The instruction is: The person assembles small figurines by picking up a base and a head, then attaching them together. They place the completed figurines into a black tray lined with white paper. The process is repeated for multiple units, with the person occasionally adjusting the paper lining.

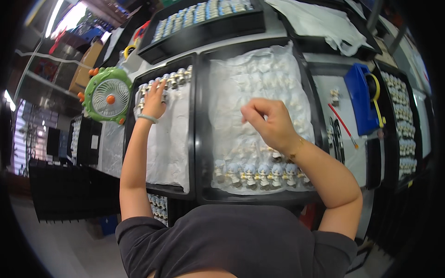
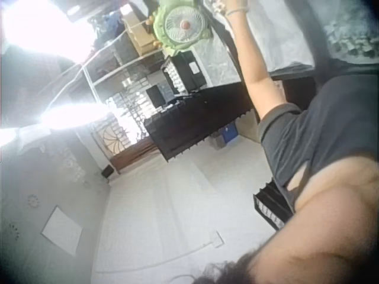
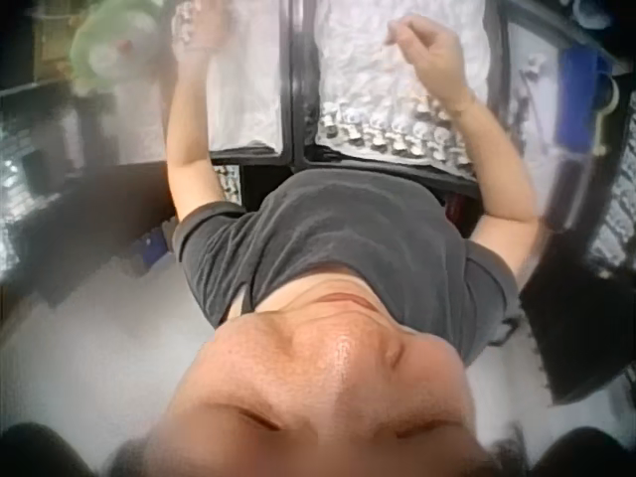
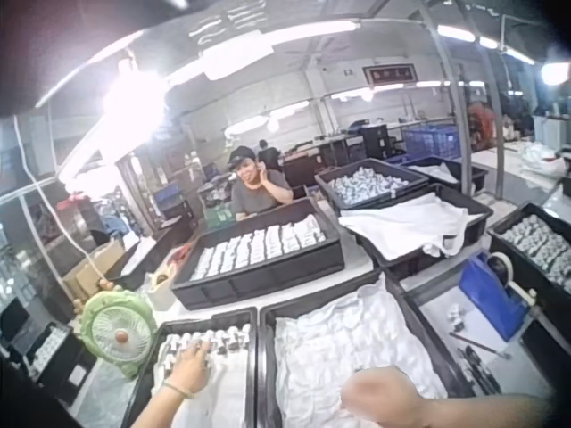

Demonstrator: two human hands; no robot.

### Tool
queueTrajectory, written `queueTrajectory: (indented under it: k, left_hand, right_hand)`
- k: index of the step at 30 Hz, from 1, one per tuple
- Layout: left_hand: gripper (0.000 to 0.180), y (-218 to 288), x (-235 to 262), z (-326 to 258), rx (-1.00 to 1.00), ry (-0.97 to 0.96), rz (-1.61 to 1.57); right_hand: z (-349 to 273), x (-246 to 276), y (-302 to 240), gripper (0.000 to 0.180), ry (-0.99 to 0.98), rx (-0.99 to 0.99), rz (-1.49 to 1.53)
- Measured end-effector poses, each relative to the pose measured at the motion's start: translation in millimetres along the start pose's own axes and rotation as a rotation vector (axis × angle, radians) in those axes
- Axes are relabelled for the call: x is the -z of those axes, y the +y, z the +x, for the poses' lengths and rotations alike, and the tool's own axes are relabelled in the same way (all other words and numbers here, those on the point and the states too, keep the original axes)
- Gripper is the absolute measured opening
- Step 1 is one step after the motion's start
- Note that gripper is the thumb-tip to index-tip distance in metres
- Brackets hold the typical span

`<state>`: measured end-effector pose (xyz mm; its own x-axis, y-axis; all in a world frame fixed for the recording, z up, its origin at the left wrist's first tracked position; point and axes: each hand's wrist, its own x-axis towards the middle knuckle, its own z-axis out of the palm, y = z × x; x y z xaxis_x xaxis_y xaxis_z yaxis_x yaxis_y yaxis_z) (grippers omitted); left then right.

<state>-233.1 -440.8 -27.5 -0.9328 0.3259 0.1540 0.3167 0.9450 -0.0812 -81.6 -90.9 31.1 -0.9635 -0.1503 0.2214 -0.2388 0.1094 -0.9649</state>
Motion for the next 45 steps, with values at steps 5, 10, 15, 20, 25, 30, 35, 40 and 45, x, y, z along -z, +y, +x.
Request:
queueTrajectory:
  k: [5,10,15,20,25,30,35,40,45]
  left_hand:
    - [0.045,154.9,76.3,-10.3,-0.611,-0.009,-0.537]
    - [0.044,248.6,30.3,-29.5,-1.012,-0.183,-0.534]
    - [0.04,260.8,8.8,-29.3,-1.001,-0.292,-0.5]
    - [0.037,231.3,53.8,-28.4,-0.762,-0.399,-0.68]
    - [0.044,160.3,68.6,-58.3,0.037,-0.759,-1.677]
    - [0.076,145.1,79.7,-89.3,0.003,-0.638,-2.144]
    - [0.091,133.0,94.5,-91.8,-0.319,-0.522,-2.005]
    - [0.079,136.6,102.6,-95.0,-0.398,-0.502,-2.05]
    - [0.077,135.5,103.9,-98.4,-0.388,-0.363,-1.829]
  right_hand:
    - [3.8,5.2,12.2,0.027,0.102,0.048,0.189]
    - [4.3,1.2,21.4,0.027,0.059,0.072,0.078]
    - [4.5,2.5,8.0,0.029,0.027,0.08,0.057]
    - [2.8,6.5,12.5,0.029,0.057,0.109,0.098]
    - [-0.4,-1.3,7.8,0.026,0.0,0.108,0.054]
    - [-4.5,-12.2,19.0,0.026,-0.085,0.094,0.046]
    - [-4.5,-8.5,18.8,0.025,-0.105,0.003,-0.094]
    - [-4.5,-6.9,13.8,0.025,-0.09,-0.123,-0.008]
    - [-3.2,-8.8,17.8,0.025,-0.112,-0.121,-0.012]
